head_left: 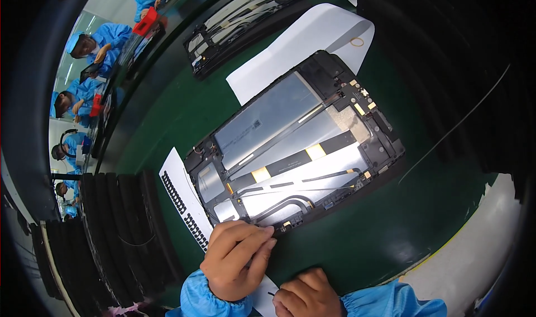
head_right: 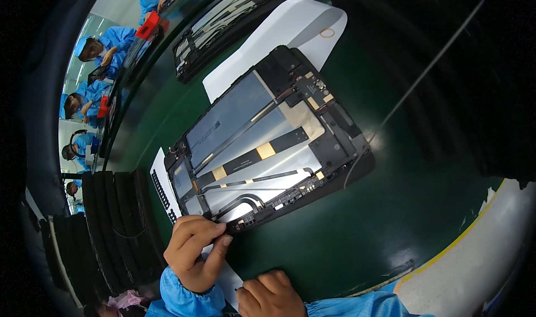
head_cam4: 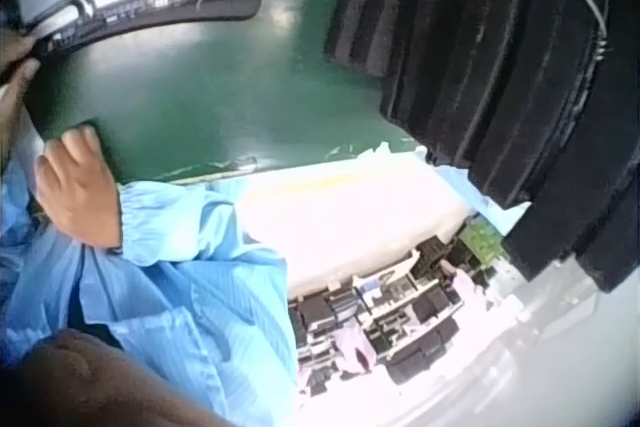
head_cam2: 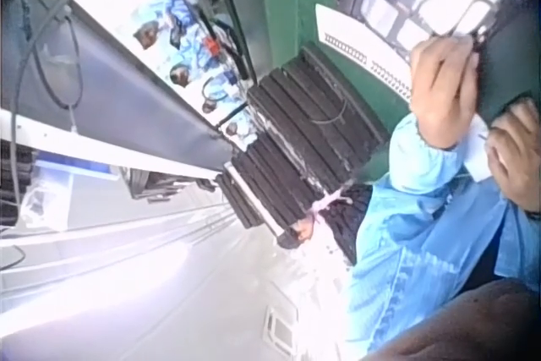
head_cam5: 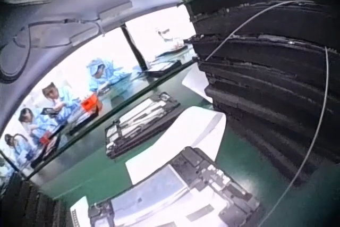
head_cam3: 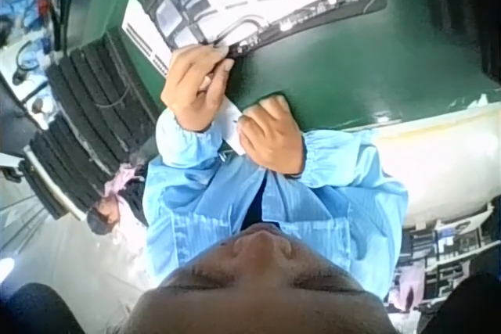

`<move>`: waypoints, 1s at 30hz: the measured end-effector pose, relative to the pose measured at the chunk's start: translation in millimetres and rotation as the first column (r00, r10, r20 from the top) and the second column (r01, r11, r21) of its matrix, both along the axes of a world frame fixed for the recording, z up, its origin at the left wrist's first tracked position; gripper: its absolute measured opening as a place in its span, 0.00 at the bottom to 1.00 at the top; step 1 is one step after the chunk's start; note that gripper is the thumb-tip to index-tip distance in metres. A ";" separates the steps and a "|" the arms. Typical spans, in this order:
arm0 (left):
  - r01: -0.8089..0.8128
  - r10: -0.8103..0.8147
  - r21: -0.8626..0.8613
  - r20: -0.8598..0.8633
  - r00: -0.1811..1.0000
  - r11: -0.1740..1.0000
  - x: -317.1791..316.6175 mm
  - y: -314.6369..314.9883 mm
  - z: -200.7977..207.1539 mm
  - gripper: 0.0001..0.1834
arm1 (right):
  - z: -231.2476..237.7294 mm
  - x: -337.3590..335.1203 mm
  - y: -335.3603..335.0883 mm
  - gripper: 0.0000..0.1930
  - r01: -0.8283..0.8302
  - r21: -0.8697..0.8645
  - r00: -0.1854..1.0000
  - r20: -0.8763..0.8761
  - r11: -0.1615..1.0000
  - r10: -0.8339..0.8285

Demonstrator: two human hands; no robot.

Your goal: The person assembles tablet components by peeling adhesive strips from a backing sheet, applying them onto the tablet frames to secure internal cables, and stacking the assembled tablets on the table.

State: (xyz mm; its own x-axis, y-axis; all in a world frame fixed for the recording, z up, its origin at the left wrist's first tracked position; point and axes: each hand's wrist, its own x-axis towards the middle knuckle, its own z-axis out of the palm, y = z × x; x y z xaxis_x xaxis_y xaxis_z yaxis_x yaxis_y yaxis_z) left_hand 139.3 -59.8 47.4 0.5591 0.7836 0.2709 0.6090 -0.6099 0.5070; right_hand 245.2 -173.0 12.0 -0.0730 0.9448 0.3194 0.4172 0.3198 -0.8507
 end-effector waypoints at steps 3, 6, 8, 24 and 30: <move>0.034 -0.033 0.017 -0.041 0.999 0.999 1.0 -0.4 0.8 0.15 | 0.7 5.1 0.9 0.09 0.010 0.008 1.000 0.014 1.000 -0.010; 0.140 -0.129 0.110 -0.097 0.987 0.984 -5.8 -3.5 -5.4 0.16 | -3.0 -2.3 1.0 0.09 0.020 0.040 1.000 0.007 0.999 -0.021; 0.199 -0.179 0.165 -0.127 0.976 0.966 -6.8 -3.7 -10.9 0.16 | -2.9 -1.5 2.2 0.09 -0.026 0.069 0.998 0.056 0.997 0.023; -0.018 0.017 -0.031 -0.041 0.999 0.999 11.2 0.3 0.7 0.10 | -0.8 2.7 3.2 0.08 0.013 0.025 0.999 -0.051 1.000 -0.012; -0.113 0.106 -0.190 -0.044 0.993 0.975 10.7 6.7 5.1 0.08 | -4.8 1.7 6.8 0.08 -0.013 0.029 0.998 -0.065 0.999 0.015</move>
State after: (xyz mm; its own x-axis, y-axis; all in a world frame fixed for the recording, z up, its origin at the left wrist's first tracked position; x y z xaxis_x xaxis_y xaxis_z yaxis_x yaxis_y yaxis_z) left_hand 150.0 -53.1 52.5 0.4732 0.8761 0.0921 0.6856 -0.4319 0.5860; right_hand 246.9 -166.2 7.3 -0.0640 0.9342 0.3509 0.3561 0.3499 -0.8665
